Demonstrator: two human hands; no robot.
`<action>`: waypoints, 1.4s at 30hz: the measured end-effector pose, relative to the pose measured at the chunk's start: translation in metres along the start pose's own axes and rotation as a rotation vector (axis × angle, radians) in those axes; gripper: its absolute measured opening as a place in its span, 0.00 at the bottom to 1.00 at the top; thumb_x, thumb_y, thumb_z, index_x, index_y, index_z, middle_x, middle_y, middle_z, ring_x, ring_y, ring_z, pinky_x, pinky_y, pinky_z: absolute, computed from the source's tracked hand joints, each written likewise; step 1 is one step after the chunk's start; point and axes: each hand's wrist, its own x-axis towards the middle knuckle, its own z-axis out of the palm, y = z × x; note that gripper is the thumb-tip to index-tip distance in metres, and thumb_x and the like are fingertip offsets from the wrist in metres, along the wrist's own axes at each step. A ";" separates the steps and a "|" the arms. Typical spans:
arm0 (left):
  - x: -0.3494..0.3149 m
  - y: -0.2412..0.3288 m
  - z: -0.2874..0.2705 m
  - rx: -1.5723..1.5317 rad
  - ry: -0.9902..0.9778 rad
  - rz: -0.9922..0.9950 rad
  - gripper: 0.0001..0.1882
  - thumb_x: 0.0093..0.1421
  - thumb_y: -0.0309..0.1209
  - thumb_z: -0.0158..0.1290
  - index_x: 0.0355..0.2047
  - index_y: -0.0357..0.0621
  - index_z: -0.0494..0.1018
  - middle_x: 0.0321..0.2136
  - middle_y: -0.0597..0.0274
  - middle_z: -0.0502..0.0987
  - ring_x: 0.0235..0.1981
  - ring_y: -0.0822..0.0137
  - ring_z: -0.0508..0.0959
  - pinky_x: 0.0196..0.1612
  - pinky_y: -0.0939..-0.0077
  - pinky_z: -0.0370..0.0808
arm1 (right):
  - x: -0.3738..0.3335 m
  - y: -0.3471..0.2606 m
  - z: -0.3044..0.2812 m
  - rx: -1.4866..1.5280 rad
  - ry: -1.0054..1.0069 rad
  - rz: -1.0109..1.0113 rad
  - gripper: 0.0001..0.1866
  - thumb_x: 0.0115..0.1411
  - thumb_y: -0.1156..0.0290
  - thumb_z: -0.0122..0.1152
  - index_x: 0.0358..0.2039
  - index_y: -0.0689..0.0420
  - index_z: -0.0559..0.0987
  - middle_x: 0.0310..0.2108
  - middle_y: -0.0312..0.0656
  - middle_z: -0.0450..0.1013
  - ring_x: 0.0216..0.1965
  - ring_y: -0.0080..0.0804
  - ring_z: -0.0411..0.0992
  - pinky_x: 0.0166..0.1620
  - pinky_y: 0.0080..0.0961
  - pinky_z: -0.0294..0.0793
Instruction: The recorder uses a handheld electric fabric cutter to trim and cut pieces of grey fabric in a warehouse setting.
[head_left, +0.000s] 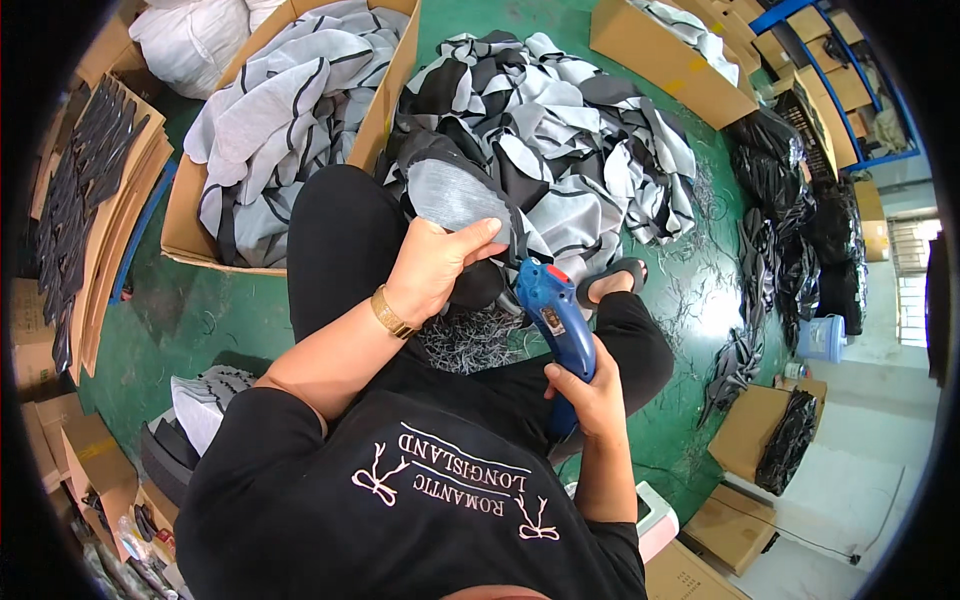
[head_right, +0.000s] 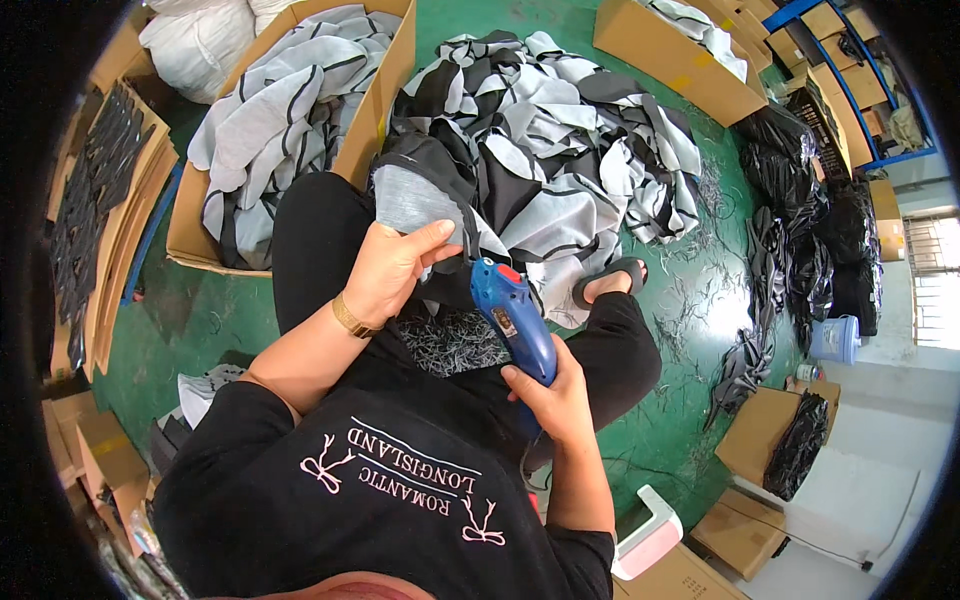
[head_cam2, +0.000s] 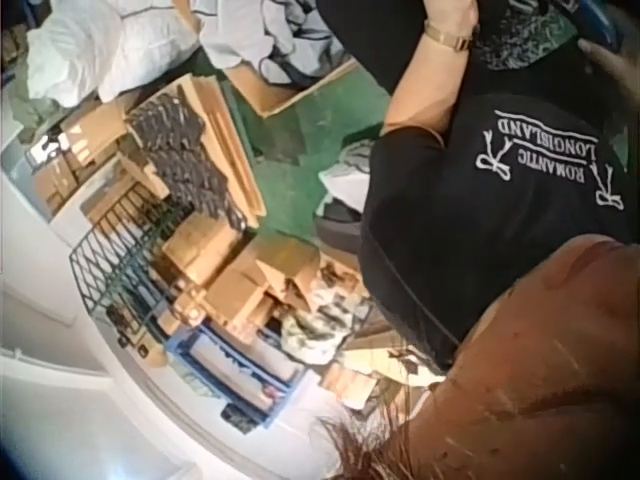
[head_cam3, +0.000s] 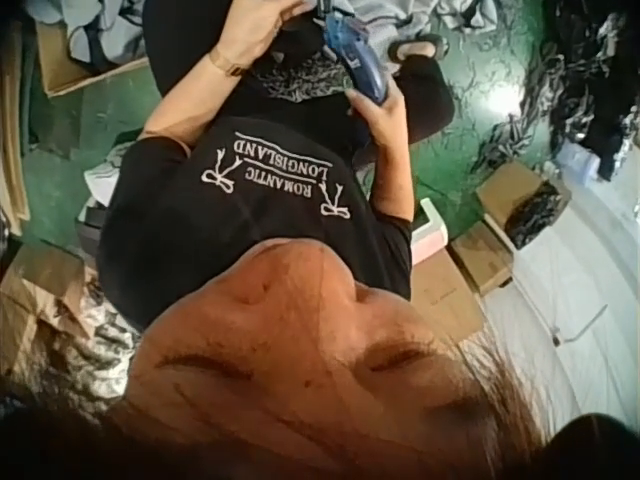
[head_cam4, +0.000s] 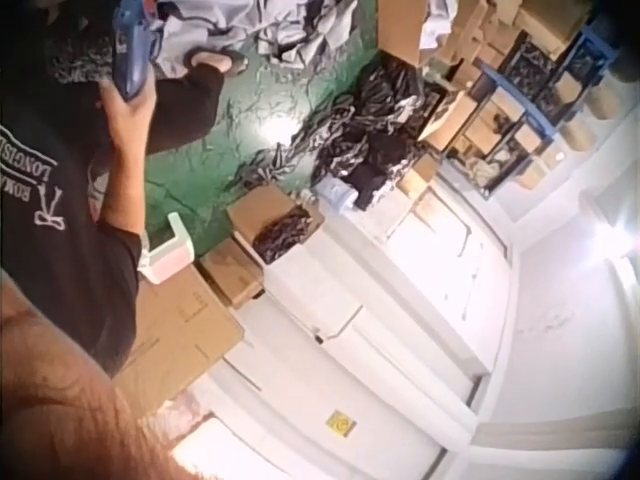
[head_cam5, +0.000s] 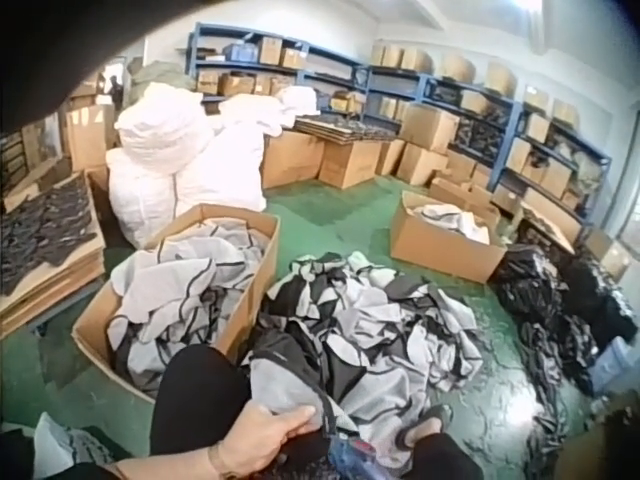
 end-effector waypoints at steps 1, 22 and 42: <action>-0.001 0.000 0.001 0.024 0.011 0.002 0.11 0.57 0.22 0.57 0.40 0.34 0.73 0.37 0.58 0.78 0.37 0.67 0.79 0.42 0.70 0.79 | 0.001 0.002 0.002 0.005 0.006 -0.008 0.22 0.50 0.75 0.66 0.44 0.66 0.70 0.28 0.38 0.68 0.21 0.24 0.70 0.25 0.20 0.72; -0.005 0.004 0.000 0.511 -0.119 0.071 0.08 0.53 0.22 0.58 0.34 0.35 0.76 0.30 0.65 0.78 0.32 0.75 0.76 0.37 0.80 0.72 | 0.002 -0.003 -0.010 0.030 -0.010 0.042 0.23 0.50 0.75 0.65 0.46 0.68 0.70 0.28 0.38 0.69 0.22 0.22 0.69 0.25 0.20 0.71; -0.016 -0.007 0.013 0.142 -0.198 -0.121 0.14 0.60 0.31 0.56 0.45 0.40 0.72 0.38 0.66 0.77 0.37 0.75 0.77 0.40 0.79 0.74 | 0.061 -0.006 0.020 -0.056 0.118 -0.203 0.27 0.44 0.68 0.73 0.42 0.66 0.73 0.30 0.37 0.72 0.30 0.22 0.69 0.35 0.20 0.70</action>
